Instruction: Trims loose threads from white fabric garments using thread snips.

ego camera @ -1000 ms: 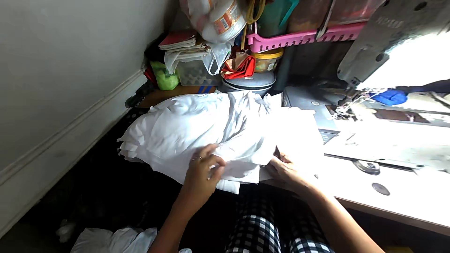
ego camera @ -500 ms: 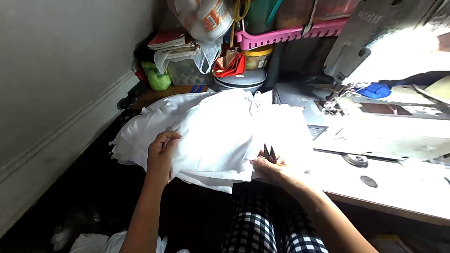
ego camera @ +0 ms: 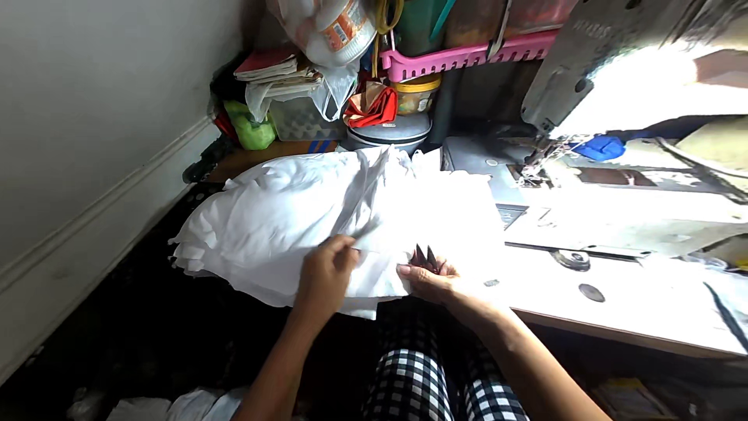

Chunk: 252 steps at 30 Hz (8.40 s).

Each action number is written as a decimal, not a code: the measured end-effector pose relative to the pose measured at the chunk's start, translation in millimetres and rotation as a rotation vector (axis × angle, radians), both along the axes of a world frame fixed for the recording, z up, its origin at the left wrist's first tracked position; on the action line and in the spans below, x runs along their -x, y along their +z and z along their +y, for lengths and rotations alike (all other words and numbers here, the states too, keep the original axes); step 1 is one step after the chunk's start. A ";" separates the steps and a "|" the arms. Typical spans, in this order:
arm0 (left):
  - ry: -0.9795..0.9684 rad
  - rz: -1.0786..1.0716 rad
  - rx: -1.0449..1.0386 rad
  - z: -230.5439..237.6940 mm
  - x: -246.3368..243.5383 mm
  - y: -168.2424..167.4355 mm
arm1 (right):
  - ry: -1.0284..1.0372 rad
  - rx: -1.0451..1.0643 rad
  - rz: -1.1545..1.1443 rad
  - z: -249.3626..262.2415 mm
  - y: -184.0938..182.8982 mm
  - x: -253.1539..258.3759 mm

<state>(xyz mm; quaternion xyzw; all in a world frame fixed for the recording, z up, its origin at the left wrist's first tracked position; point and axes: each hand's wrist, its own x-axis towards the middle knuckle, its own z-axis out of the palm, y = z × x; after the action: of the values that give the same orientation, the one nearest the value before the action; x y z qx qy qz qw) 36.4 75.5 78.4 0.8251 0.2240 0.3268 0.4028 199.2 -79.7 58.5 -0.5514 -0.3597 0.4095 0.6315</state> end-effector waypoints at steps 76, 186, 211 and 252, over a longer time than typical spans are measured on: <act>-0.783 0.243 -0.069 -76.2 85.5 -17.8 | -0.472 -0.091 -1.167 -25.1 4.6 38.3; 0.173 -0.344 1.094 24.9 130.3 -96.5 | -0.192 -0.153 -1.336 79.0 -9.7 -51.9; -0.094 -0.225 1.033 -50.5 61.1 -95.9 | -0.391 0.157 -1.513 83.2 41.5 -89.7; 0.174 -0.069 0.549 -13.4 183.9 -67.6 | 0.092 -0.239 -1.523 81.3 -42.4 164.4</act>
<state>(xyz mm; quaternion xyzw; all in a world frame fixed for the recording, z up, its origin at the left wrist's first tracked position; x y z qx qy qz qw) -147.4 62.1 10.8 0.6514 0.3602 0.3151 0.5888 34.7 1.6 16.1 -0.5936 -0.7594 -0.0988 0.2473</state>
